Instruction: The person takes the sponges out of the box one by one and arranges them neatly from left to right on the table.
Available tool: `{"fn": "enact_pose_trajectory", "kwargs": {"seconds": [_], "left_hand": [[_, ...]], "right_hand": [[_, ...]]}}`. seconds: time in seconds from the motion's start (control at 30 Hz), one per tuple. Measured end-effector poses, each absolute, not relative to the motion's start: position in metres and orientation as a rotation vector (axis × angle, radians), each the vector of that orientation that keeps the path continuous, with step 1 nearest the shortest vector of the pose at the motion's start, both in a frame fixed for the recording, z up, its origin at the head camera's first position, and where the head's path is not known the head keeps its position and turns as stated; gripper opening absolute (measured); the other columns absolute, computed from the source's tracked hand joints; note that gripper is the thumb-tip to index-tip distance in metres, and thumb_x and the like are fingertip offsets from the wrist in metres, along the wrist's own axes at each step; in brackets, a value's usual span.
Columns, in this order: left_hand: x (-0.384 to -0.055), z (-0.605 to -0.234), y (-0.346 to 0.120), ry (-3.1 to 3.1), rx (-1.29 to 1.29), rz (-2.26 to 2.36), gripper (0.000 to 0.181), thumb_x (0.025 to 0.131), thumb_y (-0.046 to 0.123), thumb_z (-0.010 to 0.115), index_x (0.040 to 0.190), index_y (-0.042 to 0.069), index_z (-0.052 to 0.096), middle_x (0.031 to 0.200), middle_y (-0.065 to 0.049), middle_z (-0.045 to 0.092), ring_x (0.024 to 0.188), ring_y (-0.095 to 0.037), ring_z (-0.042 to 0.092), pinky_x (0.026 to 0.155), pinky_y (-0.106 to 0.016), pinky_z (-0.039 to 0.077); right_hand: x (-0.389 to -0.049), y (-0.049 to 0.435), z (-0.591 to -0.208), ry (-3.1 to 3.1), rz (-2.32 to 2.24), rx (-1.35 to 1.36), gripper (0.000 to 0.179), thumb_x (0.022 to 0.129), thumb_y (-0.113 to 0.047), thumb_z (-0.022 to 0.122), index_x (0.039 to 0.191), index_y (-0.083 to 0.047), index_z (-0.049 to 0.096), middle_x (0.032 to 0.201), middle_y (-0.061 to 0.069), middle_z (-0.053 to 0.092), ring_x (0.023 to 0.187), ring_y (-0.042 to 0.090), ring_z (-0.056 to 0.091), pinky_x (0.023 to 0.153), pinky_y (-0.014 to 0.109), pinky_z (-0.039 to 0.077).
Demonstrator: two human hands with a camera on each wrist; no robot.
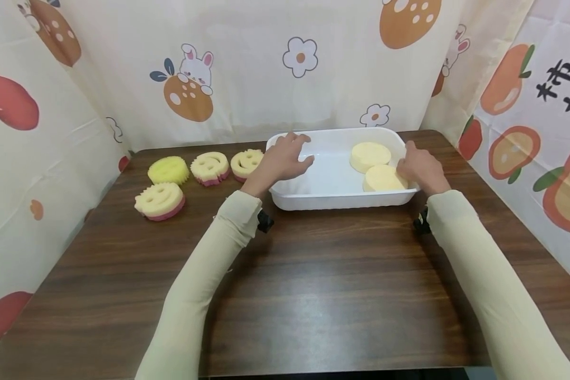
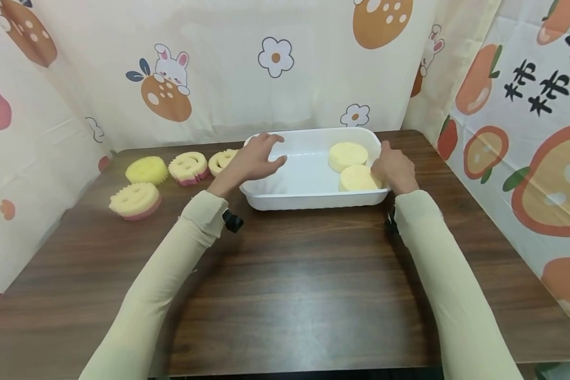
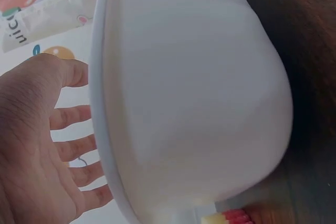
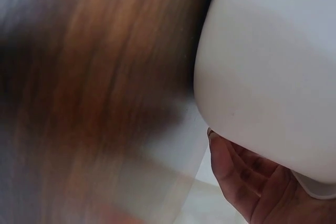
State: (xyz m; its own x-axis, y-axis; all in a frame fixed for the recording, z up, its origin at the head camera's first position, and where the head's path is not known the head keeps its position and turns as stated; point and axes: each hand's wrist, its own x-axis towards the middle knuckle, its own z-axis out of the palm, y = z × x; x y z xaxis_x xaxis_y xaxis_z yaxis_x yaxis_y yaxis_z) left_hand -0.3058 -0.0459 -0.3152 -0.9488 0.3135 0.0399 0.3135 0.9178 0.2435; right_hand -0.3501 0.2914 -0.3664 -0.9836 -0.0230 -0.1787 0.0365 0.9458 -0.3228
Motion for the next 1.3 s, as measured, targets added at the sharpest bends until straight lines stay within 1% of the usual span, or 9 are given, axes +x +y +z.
{"fn": "enact_pose_trajectory", "kwargs": {"seconds": [0.4, 0.67, 1.0, 1.3], "left_hand": [[-0.318, -0.318, -0.038, -3.105, -0.505, -0.345, 0.056, 0.1, 0.044, 0.045, 0.15, 0.019, 0.039, 0.154, -0.012, 0.04, 0.138, -0.034, 0.041, 0.104, -0.052, 0.045], [-0.33, -0.314, -0.029, -3.105, -0.531, -0.333, 0.057, 0.1, 0.044, 0.044, 0.15, 0.018, 0.038, 0.153, -0.011, 0.04, 0.137, -0.031, 0.042, 0.102, -0.049, 0.048], [-0.334, -0.309, -0.021, -3.132, -0.543, -0.29, 0.058, 0.1, 0.045, 0.044, 0.152, 0.019, 0.036, 0.152, -0.01, 0.041, 0.136, -0.031, 0.043, 0.098, -0.049, 0.049], [-0.339, -0.307, -0.014, -3.142, -0.543, -0.276, 0.059, 0.1, 0.044, 0.044, 0.152, 0.018, 0.036, 0.152, -0.011, 0.042, 0.136, -0.031, 0.044, 0.099, -0.049, 0.049]], "right_hand": [[-0.351, 0.287, -0.37, 2.924, -0.494, 0.017, 0.066, 0.099, -0.027, 0.032, 0.154, 0.004, 0.011, 0.134, 0.04, 0.045, 0.11, 0.049, 0.053, 0.094, 0.066, 0.043], [-0.351, 0.289, -0.367, 2.909, -0.522, 0.071, 0.069, 0.1, -0.028, 0.034, 0.156, 0.002, 0.007, 0.136, 0.038, 0.043, 0.105, 0.045, 0.05, 0.095, 0.065, 0.044], [-0.349, 0.288, -0.363, 2.917, -0.508, 0.059, 0.067, 0.1, -0.027, 0.033, 0.155, 0.002, 0.009, 0.137, 0.039, 0.043, 0.109, 0.047, 0.051, 0.097, 0.067, 0.042], [-0.348, 0.288, -0.364, 2.915, -0.521, 0.072, 0.066, 0.1, -0.028, 0.034, 0.156, 0.0, 0.01, 0.136, 0.038, 0.044, 0.107, 0.047, 0.051, 0.096, 0.067, 0.043]]}}
